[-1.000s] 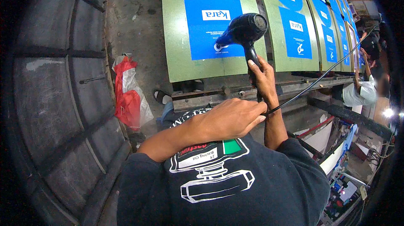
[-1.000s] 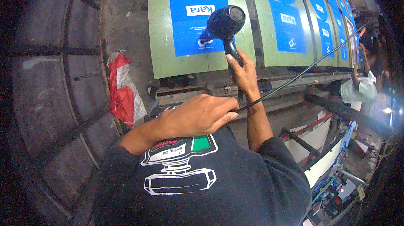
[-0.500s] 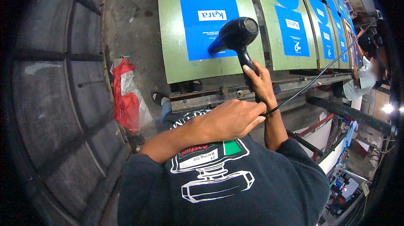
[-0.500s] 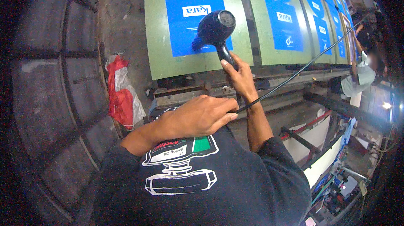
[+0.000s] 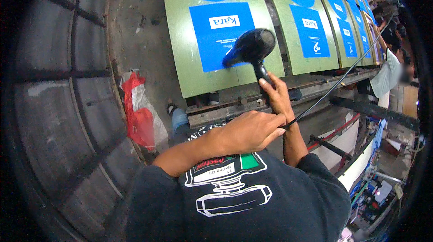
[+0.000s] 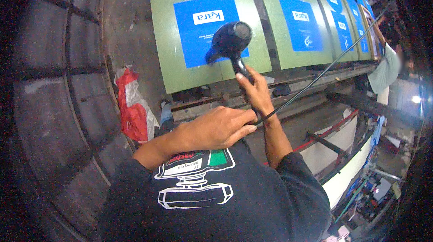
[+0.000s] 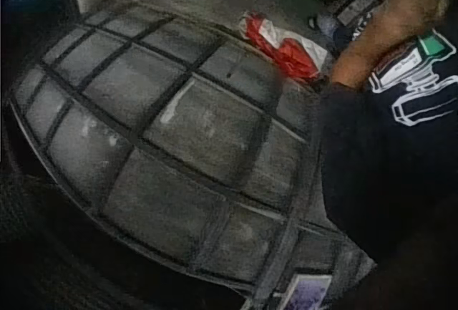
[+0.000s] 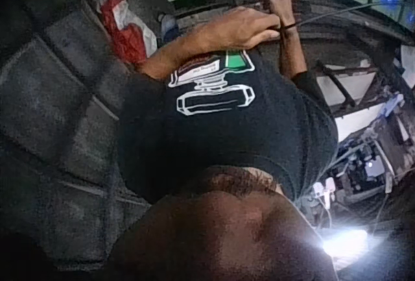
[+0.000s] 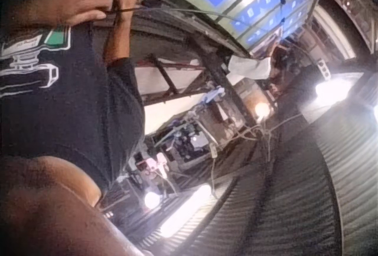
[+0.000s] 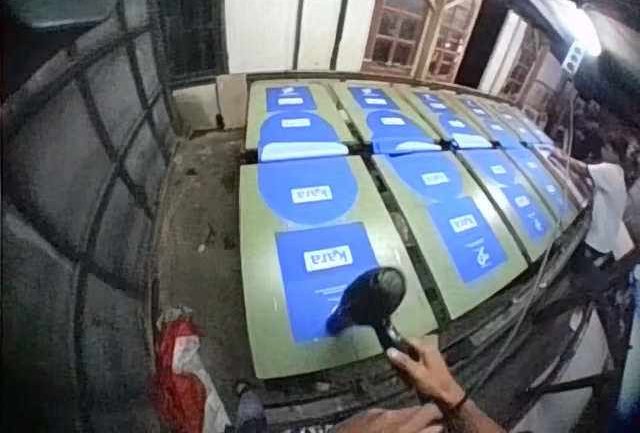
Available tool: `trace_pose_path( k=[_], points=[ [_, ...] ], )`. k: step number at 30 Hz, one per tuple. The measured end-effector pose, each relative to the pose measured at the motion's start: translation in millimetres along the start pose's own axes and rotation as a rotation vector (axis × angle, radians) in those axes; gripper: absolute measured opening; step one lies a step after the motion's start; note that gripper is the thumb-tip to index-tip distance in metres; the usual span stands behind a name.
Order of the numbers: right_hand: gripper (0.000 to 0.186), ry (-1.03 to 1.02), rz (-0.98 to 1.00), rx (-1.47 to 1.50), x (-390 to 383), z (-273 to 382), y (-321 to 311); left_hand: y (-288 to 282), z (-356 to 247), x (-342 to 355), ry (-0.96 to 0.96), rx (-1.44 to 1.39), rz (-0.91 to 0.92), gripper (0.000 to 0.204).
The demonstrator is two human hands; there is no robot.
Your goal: The person places blue adhesive stickers onto curved green panels on a workbench, smoothing each with their hands. They then use a hairdryer to apply heat to the stickers, moving the tool across multiple panels to set the adhesive.
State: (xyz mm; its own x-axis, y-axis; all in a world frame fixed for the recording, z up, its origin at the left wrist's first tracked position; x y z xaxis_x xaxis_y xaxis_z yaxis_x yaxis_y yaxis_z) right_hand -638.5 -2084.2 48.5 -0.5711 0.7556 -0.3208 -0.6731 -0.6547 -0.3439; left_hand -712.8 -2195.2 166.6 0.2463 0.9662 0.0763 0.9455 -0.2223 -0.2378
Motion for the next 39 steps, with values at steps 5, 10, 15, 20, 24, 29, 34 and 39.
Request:
trace_pose_path(
  k=[5,10,15,20,24,29,34,39],
  points=[
    [0.040,-0.091,-0.294,-0.014,-17.5,14.6,-0.5,-15.9,5.3,-13.8,0.003,-0.033,0.098,0.022],
    [0.037,-0.005,-0.384,-0.023,-26.0,7.8,14.3,-55.4,12.8,-41.3,0.021,-0.242,0.122,0.022],
    [0.023,-0.013,-0.682,0.235,-23.7,40.2,66.2,-131.1,19.2,-74.5,0.077,-0.274,-0.054,0.021],
    [0.027,-0.052,-0.841,0.514,10.7,50.9,118.1,-202.8,18.3,-93.0,0.036,-0.238,-0.015,0.018],
    [0.026,-0.129,-0.956,0.555,53.6,80.5,144.2,-251.1,38.0,-87.2,0.020,-0.262,-0.006,0.018],
    [0.021,-0.209,-0.990,0.613,117.6,127.3,160.8,-321.3,58.8,-59.1,-0.007,-0.291,0.057,0.018],
    [0.020,-0.211,-1.180,0.552,215.3,179.6,162.0,-421.8,84.3,-2.8,0.080,-0.198,0.107,0.020],
    [0.022,-0.333,-1.368,0.466,332.3,247.3,148.4,-539.5,103.2,66.8,0.285,-0.098,0.021,0.022]
  ],
)
Point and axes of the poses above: each hand's wrist, its own x-axis towards the middle knuckle, its own y-axis out of the palm, z = x × y, the point moved 8 cm from there along x, towards the middle knuckle, and after that the axes turned 6 degrees about -y, right-handed, at the moved point
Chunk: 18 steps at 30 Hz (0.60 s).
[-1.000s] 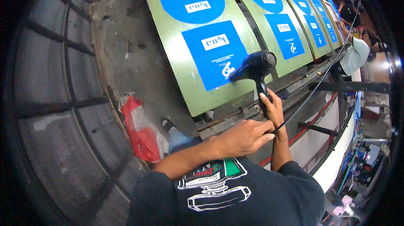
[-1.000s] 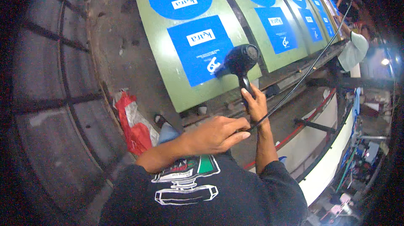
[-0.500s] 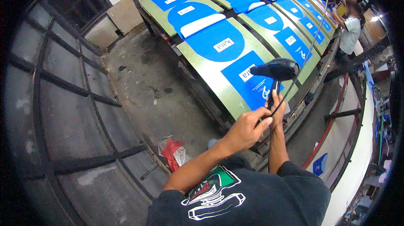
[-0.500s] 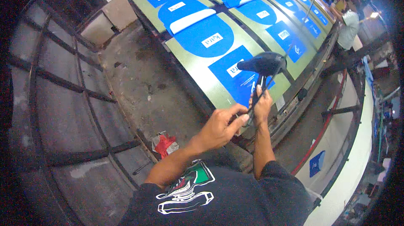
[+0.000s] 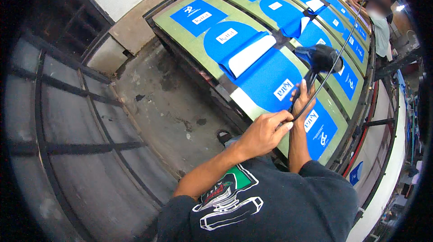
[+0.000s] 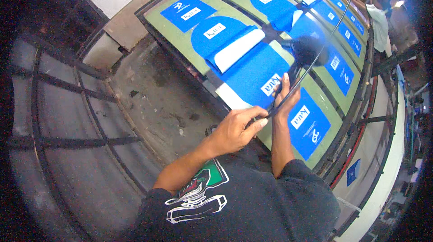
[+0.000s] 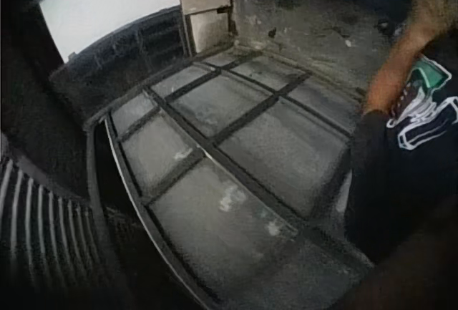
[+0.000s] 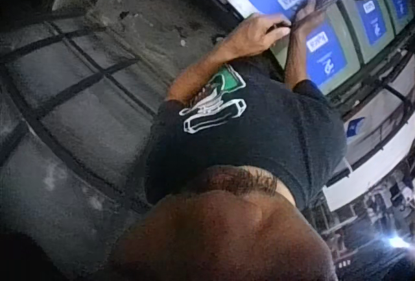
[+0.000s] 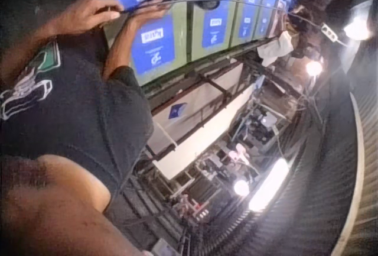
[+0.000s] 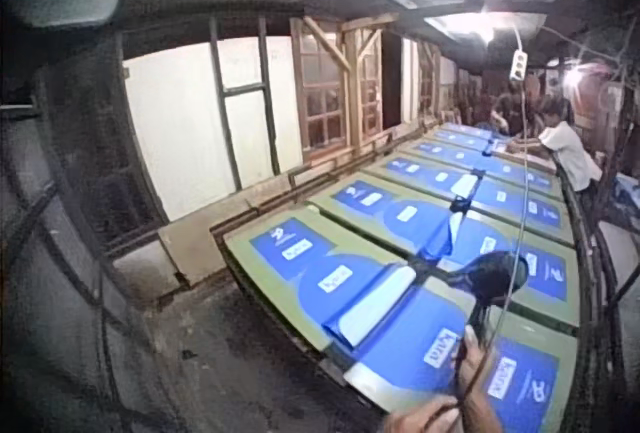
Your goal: The person places blue adhesive stickers onto curved green panels on a workbench, smoothing each with their hands. They then use a hairdryer to apply heat to the stickers, moving the tool across multiple panels to set the adhesive.
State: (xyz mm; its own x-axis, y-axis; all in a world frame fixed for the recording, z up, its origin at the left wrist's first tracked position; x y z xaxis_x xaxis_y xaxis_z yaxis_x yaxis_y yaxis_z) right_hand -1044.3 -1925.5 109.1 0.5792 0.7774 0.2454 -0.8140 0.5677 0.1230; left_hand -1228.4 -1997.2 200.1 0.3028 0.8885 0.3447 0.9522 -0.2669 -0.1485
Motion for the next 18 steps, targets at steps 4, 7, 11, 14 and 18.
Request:
trace_pose_path(
  k=[4,7,11,14,18],
  points=[
    [0.037,-0.005,0.095,-0.035,8.9,-5.2,114.1,-79.3,27.7,40.4,-0.169,-0.117,0.132,0.021],
    [0.043,0.108,0.187,0.042,-2.3,-29.0,196.1,-131.5,54.8,67.0,-0.121,-0.148,0.219,0.022],
    [0.036,0.029,0.161,-0.110,-30.4,-63.6,262.2,-204.9,87.6,104.7,-0.058,-0.210,0.351,0.026],
    [0.030,0.012,-0.003,-0.099,-57.8,-68.1,292.1,-251.7,110.3,127.5,-0.178,-0.269,0.514,0.021],
    [0.023,0.188,-0.257,-0.129,-60.7,-94.4,305.3,-305.8,144.5,160.7,-0.389,-0.452,0.662,0.015]
  ],
)
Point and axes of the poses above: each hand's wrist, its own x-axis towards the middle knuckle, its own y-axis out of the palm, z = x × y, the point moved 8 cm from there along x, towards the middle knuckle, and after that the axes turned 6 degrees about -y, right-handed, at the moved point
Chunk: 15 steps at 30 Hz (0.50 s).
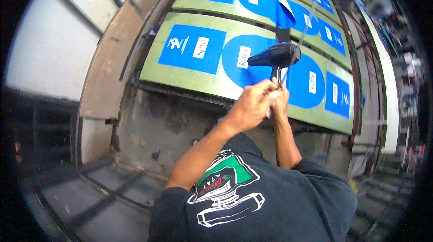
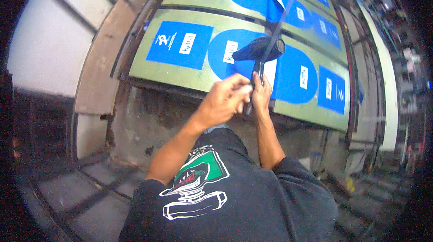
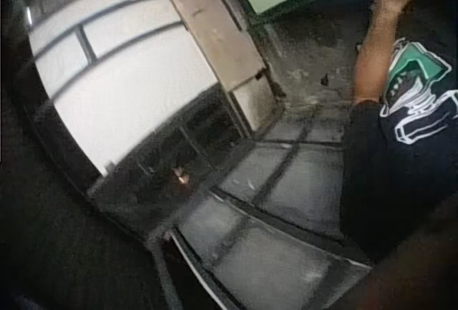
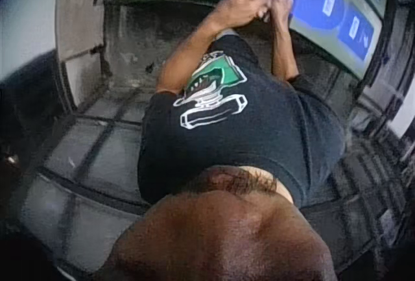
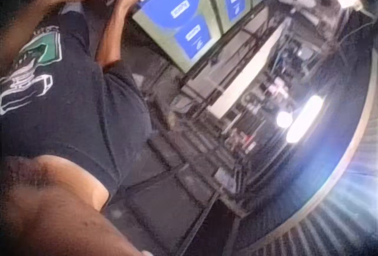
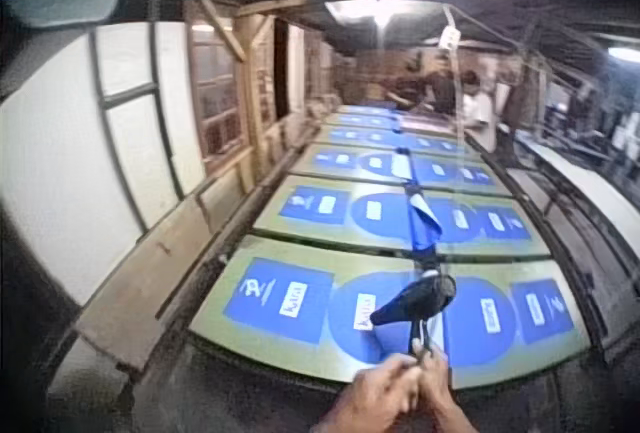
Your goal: The person places blue adhesive stickers onto curved green panels on a workbench, smoothing each with their hands. They then use a hairdryer to apply heat to the stickers, moving the tool across multiple panels to set the adhesive.
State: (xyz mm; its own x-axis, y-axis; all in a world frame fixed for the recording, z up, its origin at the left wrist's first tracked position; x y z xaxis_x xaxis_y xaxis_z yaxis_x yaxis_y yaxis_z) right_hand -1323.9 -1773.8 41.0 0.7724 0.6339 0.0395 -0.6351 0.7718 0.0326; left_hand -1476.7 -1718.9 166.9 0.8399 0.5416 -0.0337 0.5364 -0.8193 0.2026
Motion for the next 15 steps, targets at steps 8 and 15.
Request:
trace_pose_path(
  k=[8,15],
  points=[
    [0.022,0.101,-0.245,0.052,-6.7,0.6,56.0,-109.3,-18.4,77.3,-0.109,-0.042,0.245,0.030],
    [0.022,0.106,-0.415,0.061,25.7,-11.2,85.0,-221.5,-30.0,199.4,-0.254,-0.355,0.142,0.035]
  ],
)
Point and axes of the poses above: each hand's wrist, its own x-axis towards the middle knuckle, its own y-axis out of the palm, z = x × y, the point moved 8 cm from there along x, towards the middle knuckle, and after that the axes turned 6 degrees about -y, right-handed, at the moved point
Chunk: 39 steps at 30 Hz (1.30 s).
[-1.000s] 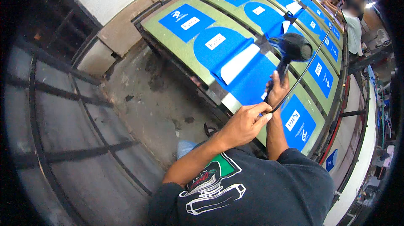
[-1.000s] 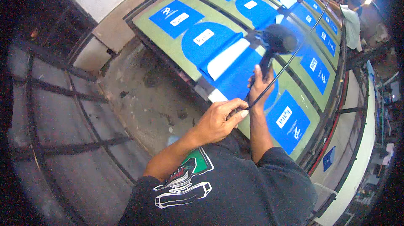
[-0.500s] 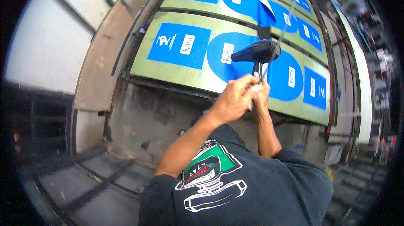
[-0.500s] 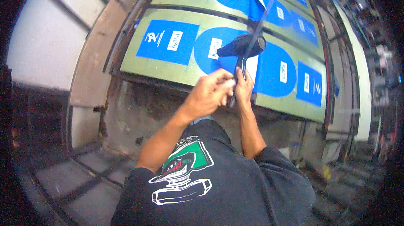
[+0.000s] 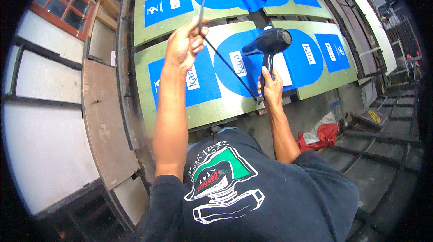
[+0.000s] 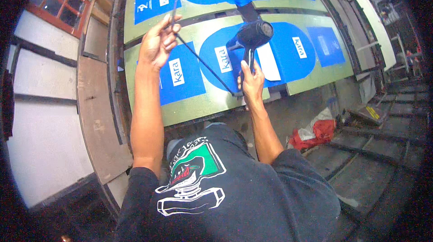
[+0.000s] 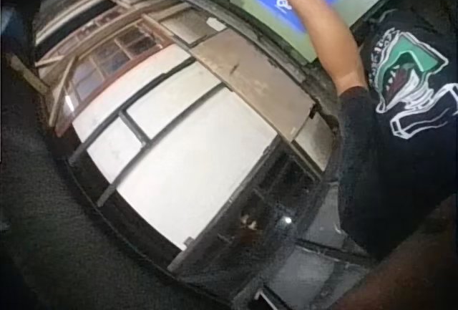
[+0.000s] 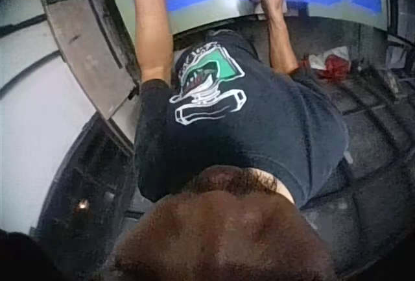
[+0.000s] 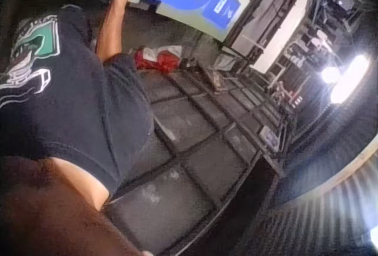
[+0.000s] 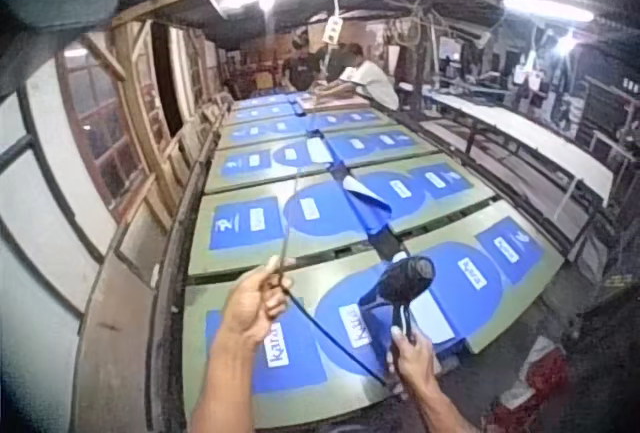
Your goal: The person places blue adhesive stickers onto curved green panels on a workbench, smoothing each with their hands. They then use a hairdryer to apply heat to the stickers, moving the tool across multiple panels to set the adhesive.
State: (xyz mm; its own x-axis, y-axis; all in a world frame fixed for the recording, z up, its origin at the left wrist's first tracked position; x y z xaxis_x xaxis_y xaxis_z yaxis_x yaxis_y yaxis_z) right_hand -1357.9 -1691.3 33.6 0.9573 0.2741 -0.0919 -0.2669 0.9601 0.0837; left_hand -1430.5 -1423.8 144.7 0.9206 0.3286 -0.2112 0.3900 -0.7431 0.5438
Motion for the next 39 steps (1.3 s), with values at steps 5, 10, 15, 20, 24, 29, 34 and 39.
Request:
trace_pose_path(
  k=[5,10,15,20,24,29,34,39],
  points=[
    [0.031,-0.085,-0.039,-0.219,23.1,12.7,6.5,-3.3,3.8,-40.7,0.127,0.452,0.005,0.026],
    [0.047,-0.040,0.004,-0.292,22.9,5.5,28.3,-16.0,-0.5,-71.8,0.100,0.503,0.014,0.025],
    [0.048,0.022,-0.022,-0.260,15.0,-3.4,38.2,-22.5,-12.4,-60.3,0.138,0.546,0.118,0.023],
    [0.048,0.021,-0.001,-0.304,3.5,1.4,62.6,-47.9,-19.1,-50.1,0.146,0.509,0.056,0.024],
    [0.049,-0.032,-0.114,-0.381,11.9,8.3,47.5,-49.9,-20.5,-48.7,0.142,0.546,0.064,0.025],
    [0.051,0.019,-0.063,-0.372,16.4,1.7,43.7,-44.0,-9.3,-52.8,0.130,0.526,0.090,0.024],
    [0.051,0.031,0.019,-0.401,3.8,7.4,63.5,-41.5,-8.3,-54.9,0.147,0.586,0.097,0.023],
    [0.050,0.053,0.001,-0.412,-18.8,7.5,54.7,-37.8,-15.5,-55.1,0.161,0.520,0.073,0.023]
  ],
)
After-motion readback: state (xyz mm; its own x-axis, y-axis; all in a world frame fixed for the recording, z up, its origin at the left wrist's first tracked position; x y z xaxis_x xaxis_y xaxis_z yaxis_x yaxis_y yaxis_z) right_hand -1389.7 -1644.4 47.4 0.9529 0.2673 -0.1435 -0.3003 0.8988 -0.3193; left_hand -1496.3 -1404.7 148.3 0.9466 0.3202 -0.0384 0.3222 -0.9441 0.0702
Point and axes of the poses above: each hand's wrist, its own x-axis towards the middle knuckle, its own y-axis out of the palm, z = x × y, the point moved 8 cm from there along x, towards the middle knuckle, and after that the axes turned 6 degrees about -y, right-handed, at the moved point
